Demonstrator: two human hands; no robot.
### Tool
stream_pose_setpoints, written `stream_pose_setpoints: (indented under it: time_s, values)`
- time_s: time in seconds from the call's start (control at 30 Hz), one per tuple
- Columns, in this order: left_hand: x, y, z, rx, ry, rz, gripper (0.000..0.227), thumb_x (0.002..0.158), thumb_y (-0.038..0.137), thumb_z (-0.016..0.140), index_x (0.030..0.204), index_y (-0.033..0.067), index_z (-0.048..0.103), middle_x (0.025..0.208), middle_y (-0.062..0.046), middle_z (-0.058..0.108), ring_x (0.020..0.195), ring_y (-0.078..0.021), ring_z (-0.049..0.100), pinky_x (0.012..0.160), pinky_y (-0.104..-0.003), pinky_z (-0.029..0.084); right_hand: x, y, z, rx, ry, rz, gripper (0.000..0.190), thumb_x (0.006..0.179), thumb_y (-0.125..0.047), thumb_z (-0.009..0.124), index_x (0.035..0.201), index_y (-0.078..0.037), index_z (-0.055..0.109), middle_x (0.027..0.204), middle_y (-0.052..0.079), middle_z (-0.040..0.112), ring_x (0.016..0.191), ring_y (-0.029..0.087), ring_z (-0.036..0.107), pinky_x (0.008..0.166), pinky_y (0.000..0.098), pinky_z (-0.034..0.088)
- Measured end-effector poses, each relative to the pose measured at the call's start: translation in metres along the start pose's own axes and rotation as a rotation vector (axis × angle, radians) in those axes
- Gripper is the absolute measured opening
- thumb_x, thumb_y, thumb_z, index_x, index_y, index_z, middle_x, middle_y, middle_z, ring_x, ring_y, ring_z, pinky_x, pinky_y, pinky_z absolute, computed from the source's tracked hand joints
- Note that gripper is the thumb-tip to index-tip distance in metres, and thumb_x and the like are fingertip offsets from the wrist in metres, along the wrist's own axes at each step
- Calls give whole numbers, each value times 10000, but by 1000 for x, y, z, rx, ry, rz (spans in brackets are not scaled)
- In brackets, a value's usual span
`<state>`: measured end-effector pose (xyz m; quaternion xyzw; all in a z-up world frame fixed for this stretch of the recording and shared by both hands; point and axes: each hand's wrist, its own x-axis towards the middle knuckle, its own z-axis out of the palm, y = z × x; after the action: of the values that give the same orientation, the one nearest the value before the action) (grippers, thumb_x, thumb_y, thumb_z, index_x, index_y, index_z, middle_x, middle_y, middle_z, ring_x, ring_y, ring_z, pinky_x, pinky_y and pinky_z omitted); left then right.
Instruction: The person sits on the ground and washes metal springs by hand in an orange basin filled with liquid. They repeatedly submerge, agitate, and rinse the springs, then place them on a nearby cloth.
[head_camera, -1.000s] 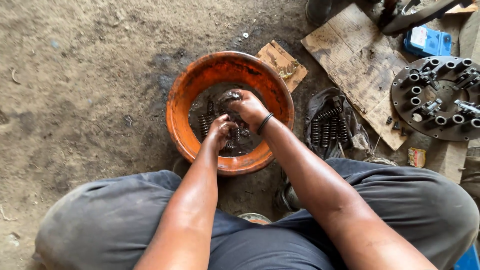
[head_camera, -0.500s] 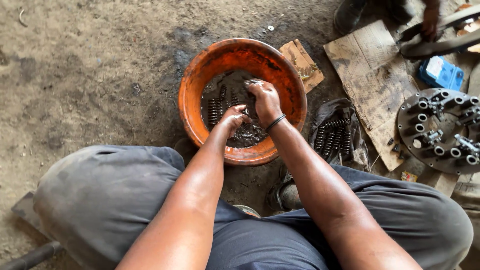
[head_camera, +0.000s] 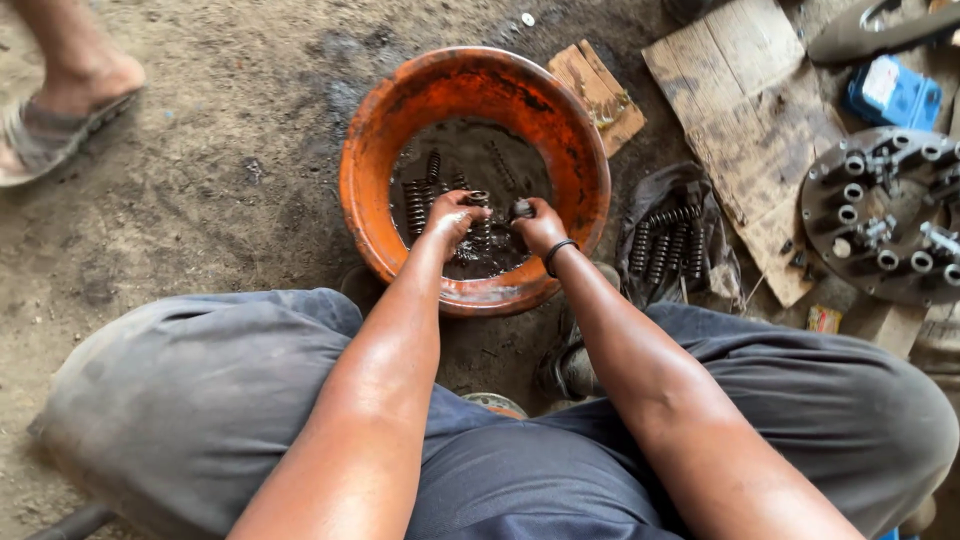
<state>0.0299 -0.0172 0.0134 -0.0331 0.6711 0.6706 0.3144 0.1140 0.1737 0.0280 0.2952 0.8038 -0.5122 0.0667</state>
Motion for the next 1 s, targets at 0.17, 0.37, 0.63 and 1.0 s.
stream_pose_setpoints:
  time_s: [0.17, 0.37, 0.63, 1.0]
  values:
    - [-12, 10, -2, 140, 173, 27, 547, 712, 210, 928, 1113, -35, 649, 981, -104, 747, 889, -193, 694, 818, -326, 542, -15, -21, 12, -62, -152, -130, 665, 793, -221, 841, 1354, -10, 553, 1240, 168, 720, 1081, 229, 720, 896, 338, 581]
    - [-23, 35, -4, -3, 143, -139, 457, 840, 339, 855, 1000, -46, 667, 838, -80, 682, 675, -171, 614, 594, -377, 514, -47, -89, 14, -492, -215, -174, 611, 833, -429, 775, 1295, -49, 650, 1258, 216, 697, 1159, 362, 667, 999, 434, 506]
    - [-38, 55, -2, 751, 91, -122, 423, 806, 423, 862, 1010, 64, 768, 986, -130, 766, 908, -293, 698, 806, -408, 533, -20, -86, -36, -649, 804, -413, 598, 755, -447, 773, 1196, -61, 654, 1247, 314, 558, 1256, 527, 510, 1024, 642, 444]
    - [-59, 67, 18, 1481, -52, -408, 294, 867, 164, 717, 1147, 105, 781, 1269, -129, 717, 1228, -316, 658, 1015, -453, 502, 5, 105, -169, 313, 993, 921, 584, 813, -320, 746, 1342, -110, 613, 1266, 206, 696, 1152, 377, 684, 982, 458, 538]
